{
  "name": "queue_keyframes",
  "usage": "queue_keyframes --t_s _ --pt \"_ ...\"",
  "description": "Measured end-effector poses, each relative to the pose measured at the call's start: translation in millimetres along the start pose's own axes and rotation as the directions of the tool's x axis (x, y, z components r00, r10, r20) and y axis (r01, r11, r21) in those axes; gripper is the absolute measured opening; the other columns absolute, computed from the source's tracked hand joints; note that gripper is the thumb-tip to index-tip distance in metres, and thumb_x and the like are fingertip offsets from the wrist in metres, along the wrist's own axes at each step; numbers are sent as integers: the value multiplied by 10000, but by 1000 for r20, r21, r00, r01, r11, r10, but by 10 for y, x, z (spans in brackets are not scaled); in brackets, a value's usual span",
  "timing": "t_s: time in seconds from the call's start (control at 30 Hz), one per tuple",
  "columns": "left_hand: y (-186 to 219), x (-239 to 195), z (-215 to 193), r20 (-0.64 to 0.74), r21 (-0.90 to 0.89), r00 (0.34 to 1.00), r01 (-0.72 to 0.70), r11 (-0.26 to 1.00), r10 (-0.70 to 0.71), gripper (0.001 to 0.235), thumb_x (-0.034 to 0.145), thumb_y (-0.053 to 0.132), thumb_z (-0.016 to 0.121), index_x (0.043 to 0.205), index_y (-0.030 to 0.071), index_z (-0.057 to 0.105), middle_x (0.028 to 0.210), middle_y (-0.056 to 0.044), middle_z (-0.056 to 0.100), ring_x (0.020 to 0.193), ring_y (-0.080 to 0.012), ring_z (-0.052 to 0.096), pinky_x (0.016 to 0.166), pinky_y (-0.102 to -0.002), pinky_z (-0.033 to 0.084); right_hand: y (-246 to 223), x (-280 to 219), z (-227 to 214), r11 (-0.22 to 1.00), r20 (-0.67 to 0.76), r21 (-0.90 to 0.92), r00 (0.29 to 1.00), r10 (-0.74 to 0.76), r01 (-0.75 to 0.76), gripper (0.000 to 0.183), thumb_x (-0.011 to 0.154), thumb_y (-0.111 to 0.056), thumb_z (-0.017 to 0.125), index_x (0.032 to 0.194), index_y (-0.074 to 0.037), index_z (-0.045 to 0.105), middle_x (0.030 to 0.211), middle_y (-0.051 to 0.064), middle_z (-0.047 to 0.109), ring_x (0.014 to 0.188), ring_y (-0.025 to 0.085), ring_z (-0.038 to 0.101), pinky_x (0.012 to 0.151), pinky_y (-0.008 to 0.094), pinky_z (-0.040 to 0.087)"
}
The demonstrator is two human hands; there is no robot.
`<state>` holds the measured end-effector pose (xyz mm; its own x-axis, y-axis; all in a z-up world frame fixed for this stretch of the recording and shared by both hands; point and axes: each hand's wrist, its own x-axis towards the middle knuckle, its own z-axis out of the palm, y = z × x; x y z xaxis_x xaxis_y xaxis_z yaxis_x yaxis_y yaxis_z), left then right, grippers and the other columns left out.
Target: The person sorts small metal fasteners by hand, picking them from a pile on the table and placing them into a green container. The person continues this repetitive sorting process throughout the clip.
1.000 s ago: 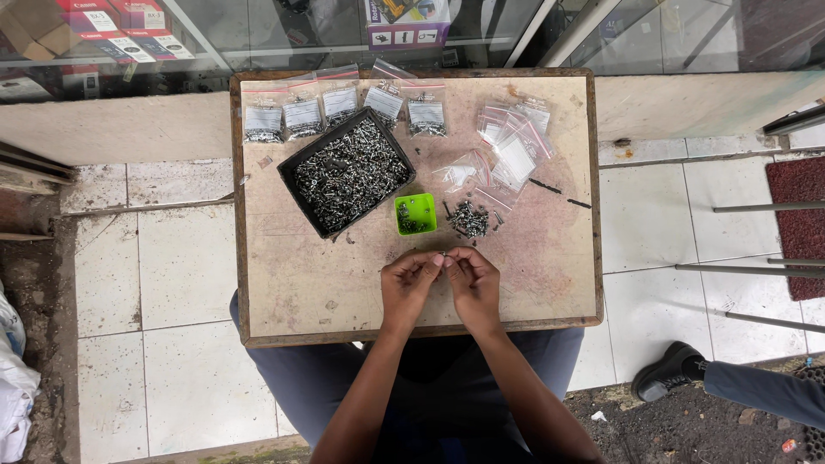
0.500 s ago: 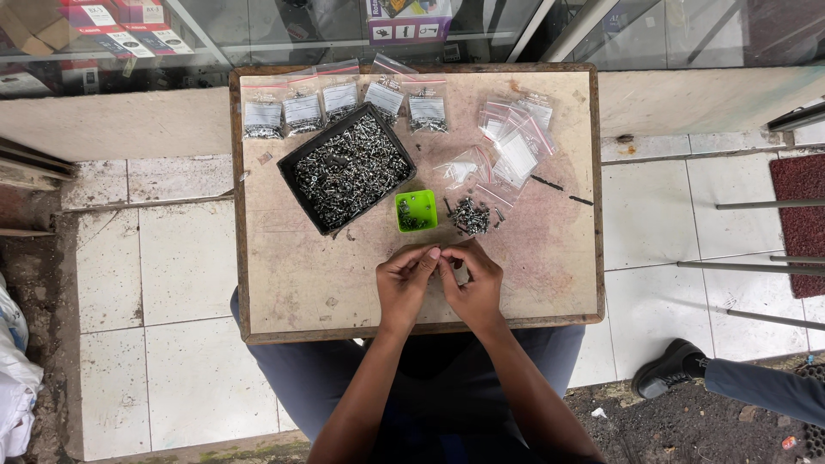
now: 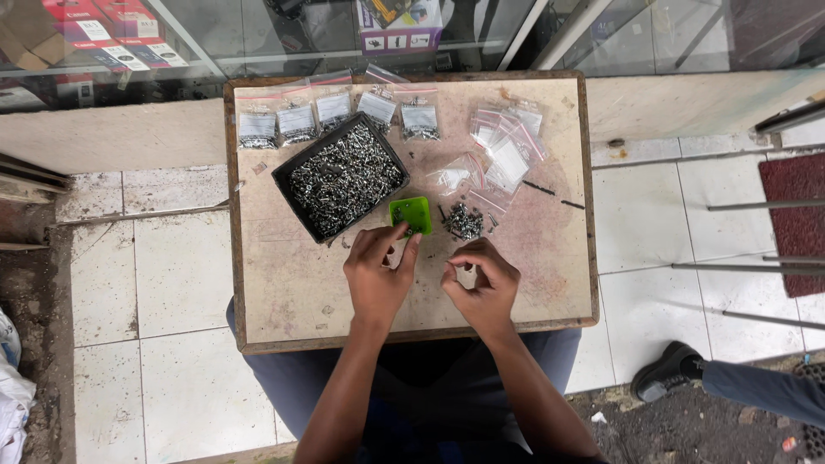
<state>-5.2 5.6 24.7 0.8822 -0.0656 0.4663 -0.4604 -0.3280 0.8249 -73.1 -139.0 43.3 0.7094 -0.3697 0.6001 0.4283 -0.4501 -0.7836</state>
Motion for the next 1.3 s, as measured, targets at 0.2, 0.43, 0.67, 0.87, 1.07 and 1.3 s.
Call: queue_keyframes --t_s 0.2,0.43,0.67,0.87,1.07,1.3 --pt "-17 2 -80 -52 15 997 65 998 -65 197 899 84 888 1080 25 838 769 -100 740 550 -168 622 458 -279 500 2 245 -13 973 -35 -100 977 -210 206 237 766 165 727 898 -30 754 785 92 739 680 246 658 578 341 492" --pt "-128 -276 30 72 -47 982 178 983 -174 109 943 78 810 1045 64 846 714 -107 767 467 -157 593 411 -290 468 508 21 -232 963 72 -267 995 65 -43 157 888 29 837 982 -96 817 826 86 789 622 239 654 561 345 501" --pt "-233 -483 635 304 90 952 13 996 -40 178 880 85 865 1056 65 841 756 -85 795 551 -162 727 454 -246 571 571 -239 -499 866 84 -482 977 193 -130 238 807 -24 916 1023 -56 821 838 98 775 761 268 708 599 357 578" --pt "-163 -396 768 299 219 954 -78 973 9 145 867 114 873 1004 87 833 752 -40 755 643 -178 765 508 -259 625 661 -310 -465 842 95 -515 967 238 -157 158 846 -7 883 989 -55 837 813 90 752 826 255 705 652 339 612" --pt "-247 -459 852 287 297 958 -80 951 -9 98 848 168 857 931 156 808 723 14 718 648 -157 762 532 -270 630 719 -384 -451 823 66 -547 973 222 -151 136 861 -25 864 979 -82 827 820 56 738 862 228 705 691 306 618" --pt "-188 -453 777 316 233 949 -80 969 3 154 864 120 836 1017 125 823 765 -9 737 687 -165 780 555 -265 636 721 -364 -462 845 96 -523 977 190 -113 184 876 6 830 1043 -71 817 848 72 739 870 249 719 682 320 624"
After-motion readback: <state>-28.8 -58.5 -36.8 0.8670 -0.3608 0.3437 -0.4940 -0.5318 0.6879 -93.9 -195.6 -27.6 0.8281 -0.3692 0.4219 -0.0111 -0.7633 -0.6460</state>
